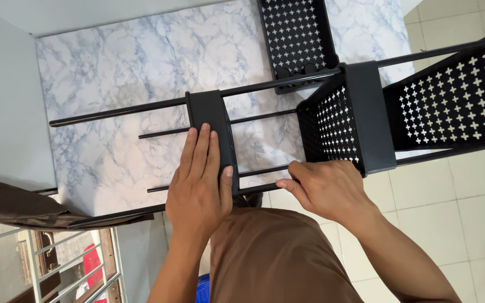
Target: The person assembles a black metal shelving unit by inserting vertical rods into a frame and then attaching a perforated tray. They handle the tray and small black caps, placing the caps on the tray and positioning the tray onto the assembled frame.
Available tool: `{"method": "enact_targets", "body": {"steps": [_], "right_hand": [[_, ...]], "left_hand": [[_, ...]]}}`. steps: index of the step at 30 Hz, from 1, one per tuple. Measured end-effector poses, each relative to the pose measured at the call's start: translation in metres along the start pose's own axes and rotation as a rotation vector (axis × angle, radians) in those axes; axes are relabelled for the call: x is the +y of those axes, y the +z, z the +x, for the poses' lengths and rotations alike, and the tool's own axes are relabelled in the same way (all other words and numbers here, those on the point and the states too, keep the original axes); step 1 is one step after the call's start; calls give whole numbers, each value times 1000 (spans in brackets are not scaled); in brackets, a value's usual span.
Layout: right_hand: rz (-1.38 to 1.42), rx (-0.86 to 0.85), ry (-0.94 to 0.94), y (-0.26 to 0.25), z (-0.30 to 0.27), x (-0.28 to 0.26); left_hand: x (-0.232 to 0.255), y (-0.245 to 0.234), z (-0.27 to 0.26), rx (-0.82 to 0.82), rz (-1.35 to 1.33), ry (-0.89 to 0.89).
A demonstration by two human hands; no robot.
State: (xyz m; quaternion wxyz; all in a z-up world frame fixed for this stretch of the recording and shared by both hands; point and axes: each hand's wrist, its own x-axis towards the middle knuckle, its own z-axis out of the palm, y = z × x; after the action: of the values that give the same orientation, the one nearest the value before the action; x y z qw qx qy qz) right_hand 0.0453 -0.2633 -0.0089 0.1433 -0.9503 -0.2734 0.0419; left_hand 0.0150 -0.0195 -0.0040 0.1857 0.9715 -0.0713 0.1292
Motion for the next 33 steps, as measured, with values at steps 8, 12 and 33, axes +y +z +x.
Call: {"method": "enact_targets", "body": {"steps": [8, 12, 33], "right_hand": [[105, 367, -244, -8, -14, 5], [-6, 333, -130, -12, -24, 2], [18, -184, 108, -25, 0, 8]], "left_hand": [[1, 2, -1, 29, -11, -11], [1, 2, -1, 45, -3, -1], [4, -2, 1, 23, -8, -24]]}}
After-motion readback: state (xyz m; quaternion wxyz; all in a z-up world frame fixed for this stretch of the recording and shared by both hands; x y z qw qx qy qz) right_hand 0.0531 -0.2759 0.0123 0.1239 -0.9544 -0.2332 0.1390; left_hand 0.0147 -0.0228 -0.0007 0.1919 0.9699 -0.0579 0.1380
